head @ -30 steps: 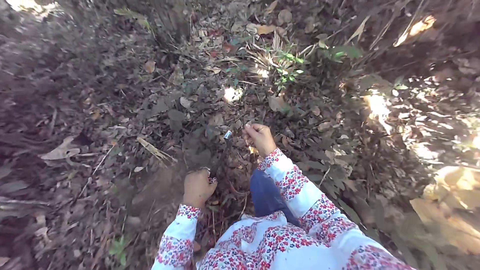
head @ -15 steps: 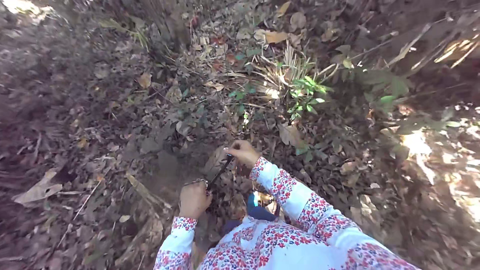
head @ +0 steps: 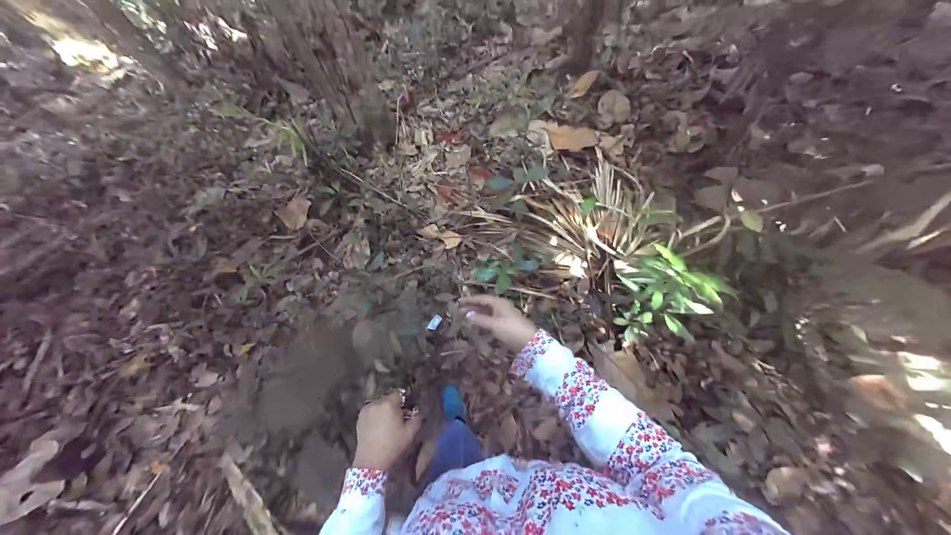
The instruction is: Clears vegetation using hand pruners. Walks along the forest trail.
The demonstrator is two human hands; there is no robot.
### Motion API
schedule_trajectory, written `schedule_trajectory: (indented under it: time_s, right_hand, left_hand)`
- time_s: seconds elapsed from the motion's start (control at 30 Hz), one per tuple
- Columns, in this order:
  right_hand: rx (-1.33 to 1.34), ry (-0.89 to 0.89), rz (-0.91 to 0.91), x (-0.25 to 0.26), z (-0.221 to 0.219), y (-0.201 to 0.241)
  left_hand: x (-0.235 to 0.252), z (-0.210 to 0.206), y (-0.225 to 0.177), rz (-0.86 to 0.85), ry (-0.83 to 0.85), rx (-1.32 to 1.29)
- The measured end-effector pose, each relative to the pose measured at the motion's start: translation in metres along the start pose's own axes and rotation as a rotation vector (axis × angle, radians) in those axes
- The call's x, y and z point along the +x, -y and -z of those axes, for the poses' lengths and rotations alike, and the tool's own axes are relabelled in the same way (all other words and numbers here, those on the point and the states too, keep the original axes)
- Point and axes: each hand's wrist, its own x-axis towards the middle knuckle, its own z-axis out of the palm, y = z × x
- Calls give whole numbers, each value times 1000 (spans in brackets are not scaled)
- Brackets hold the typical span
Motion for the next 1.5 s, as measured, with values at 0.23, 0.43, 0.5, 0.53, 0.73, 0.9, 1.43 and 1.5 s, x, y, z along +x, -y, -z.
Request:
schedule_trajectory:
  time_s: [0.23, 0.43, 0.5, 0.53, 0.73, 0.9, 1.43, 1.5]
  right_hand:
    - [151, -347, -88, 191, 60, 67]
    - [163, -487, -123, 321, 106, 79]
    - [227, -561, -119, 373, 133, 74]
    - [265, -587, -98, 401, 150, 70]
    - [273, -535, -55, 593, 253, 85]
    - [156, -447, -58, 744, 319, 175]
    - [97, -149, 53, 1246, 516, 341]
    - [94, -121, 8, 1313, 550, 372]
  left_hand:
    - [212, 121, -1, -17, 64, -16]
    - [374, 183, -19, -88, 151, -23]
    - [434, 200, -32, -128, 152, -39]
    - [465, 210, -41, -144, 148, -40]
    - [668, 260, -94, -149, 177, -82]
    - [813, 338, -159, -201, 230, -88]
    - [1309, 533, -282, -436, -136, 60]
    - [1383, 568, -307, -485, -185, 75]
